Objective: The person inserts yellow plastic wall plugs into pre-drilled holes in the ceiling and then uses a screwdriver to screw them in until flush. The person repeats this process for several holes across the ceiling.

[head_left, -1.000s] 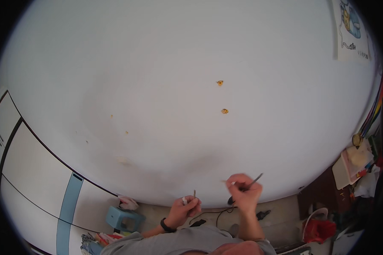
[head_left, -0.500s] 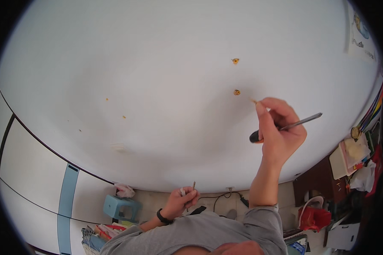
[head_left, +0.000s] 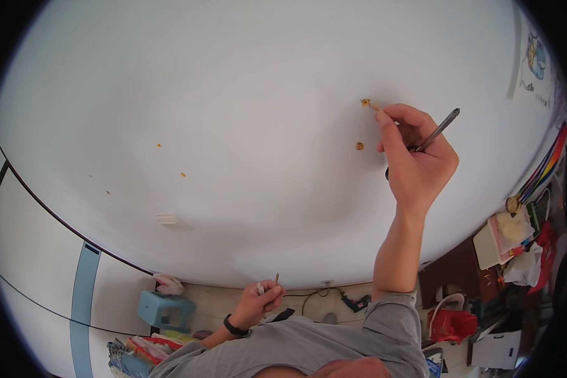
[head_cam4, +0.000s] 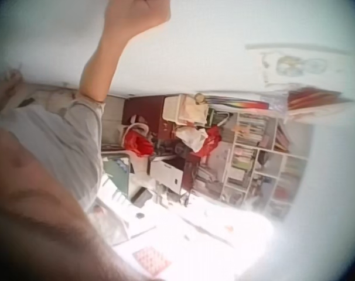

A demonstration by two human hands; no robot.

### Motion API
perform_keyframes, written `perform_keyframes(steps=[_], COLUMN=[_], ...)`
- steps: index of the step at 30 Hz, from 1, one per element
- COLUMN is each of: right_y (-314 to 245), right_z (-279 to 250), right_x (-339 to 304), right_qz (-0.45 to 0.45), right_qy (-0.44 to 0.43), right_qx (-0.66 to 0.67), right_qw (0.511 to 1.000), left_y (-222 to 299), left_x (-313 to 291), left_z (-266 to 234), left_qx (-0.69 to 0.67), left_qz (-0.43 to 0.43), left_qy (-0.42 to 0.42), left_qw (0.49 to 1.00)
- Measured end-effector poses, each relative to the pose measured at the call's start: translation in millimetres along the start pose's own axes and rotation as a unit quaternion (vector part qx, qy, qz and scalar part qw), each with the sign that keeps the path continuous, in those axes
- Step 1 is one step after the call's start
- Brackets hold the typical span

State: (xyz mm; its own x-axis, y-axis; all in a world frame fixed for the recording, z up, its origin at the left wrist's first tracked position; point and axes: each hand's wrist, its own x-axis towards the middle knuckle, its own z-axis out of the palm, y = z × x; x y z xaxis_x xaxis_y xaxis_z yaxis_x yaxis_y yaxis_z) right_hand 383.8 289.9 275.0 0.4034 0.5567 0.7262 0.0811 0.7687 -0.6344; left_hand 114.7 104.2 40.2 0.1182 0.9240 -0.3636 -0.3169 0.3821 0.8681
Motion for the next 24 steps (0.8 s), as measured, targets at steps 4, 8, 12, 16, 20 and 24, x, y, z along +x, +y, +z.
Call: perform_keyframes(steps=[4,8,12,16,20,24], right_y=[-2,-9,-18,-16,-27,-40], right_z=[4,-7,6,48,112,174], right_x=[-5,-35,-112,-201,-290,-354], right_qz=[0.017,0.084,0.103,0.314,0.389,0.364], right_qy=[0.023,0.010,-0.171,-0.336,-0.373,-0.421], right_qx=[-0.016,0.003,0.083,0.118,0.096,0.055], right_qw=[0.999,0.996,0.976,0.880,0.837,0.829], left_y=[-3,3,5,18,32,41], left_x=[-9,-7,-9,-23,-52,-78], left_z=[-4,6,-6,-49,-110,-189], left_qx=[-0.003,0.028,-0.061,-0.115,-0.162,-0.146], left_qz=[-0.003,0.005,0.055,0.118,0.172,0.198], left_qy=[0.012,-0.009,-0.055,-0.059,-0.032,-0.001], left_qw=[1.000,1.000,0.995,0.984,0.971,0.969])
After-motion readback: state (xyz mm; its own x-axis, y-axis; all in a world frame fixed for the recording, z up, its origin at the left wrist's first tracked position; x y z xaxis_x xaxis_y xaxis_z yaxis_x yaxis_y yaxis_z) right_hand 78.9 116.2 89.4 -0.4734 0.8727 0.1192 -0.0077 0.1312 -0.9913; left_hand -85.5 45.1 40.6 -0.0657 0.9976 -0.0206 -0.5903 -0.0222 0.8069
